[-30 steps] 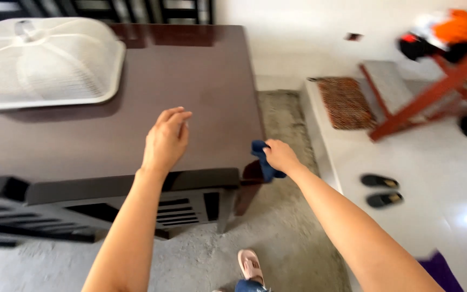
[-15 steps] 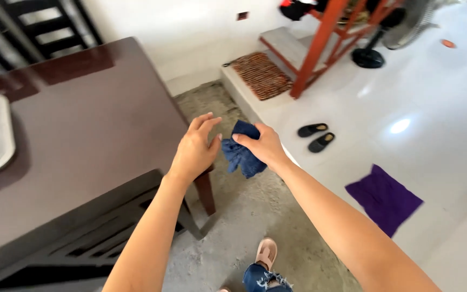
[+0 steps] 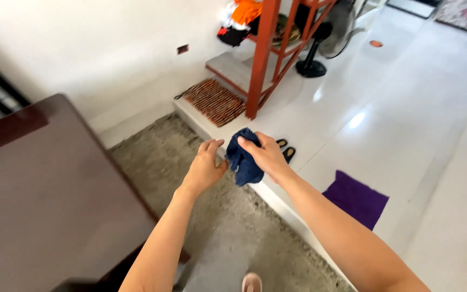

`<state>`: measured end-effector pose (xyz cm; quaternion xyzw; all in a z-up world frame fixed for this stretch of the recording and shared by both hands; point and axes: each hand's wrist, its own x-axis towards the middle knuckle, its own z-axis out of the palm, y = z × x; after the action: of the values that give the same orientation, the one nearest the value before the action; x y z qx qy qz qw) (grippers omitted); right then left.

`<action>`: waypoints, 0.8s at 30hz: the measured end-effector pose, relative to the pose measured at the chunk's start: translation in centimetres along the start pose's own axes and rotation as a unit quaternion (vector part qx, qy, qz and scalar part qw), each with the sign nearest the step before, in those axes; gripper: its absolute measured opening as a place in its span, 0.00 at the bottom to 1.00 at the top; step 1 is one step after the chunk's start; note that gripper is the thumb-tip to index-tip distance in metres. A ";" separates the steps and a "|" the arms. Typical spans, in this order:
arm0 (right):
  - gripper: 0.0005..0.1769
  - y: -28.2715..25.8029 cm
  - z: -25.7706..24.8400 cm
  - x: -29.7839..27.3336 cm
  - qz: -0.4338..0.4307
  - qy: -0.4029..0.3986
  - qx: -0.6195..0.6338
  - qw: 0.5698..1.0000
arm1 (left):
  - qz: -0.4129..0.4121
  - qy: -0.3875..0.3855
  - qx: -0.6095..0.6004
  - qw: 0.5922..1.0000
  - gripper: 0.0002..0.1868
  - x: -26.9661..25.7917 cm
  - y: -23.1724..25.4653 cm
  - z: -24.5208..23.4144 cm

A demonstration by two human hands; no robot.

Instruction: Cleaning a dining table, chairs, a pot lid, and a kitchen faucet using a rag.

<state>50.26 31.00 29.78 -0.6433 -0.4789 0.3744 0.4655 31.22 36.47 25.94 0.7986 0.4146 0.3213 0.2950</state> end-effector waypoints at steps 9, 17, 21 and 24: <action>0.22 1.1 -7.5 8.9 -0.014 0.021 0.084 0.996 | -0.007 -0.047 -0.076 0.996 0.39 12.3 0.1 6.7; 0.21 0.2 -12.7 14.8 -0.003 0.115 0.189 0.975 | 0.046 -0.066 -0.164 0.983 0.32 23.2 0.0 14.0; 0.23 2.4 -16.1 19.0 -0.050 0.204 0.171 0.963 | 0.027 -0.095 -0.212 0.972 0.12 29.6 1.2 16.6; 0.23 2.4 -17.4 22.2 -0.017 0.260 0.105 0.960 | -0.003 -0.145 -0.287 0.947 0.10 34.3 3.4 15.4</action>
<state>72.81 47.95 31.70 -0.6577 -0.3100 0.2349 0.6451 59.90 60.95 28.14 0.7168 0.2598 0.3071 0.5696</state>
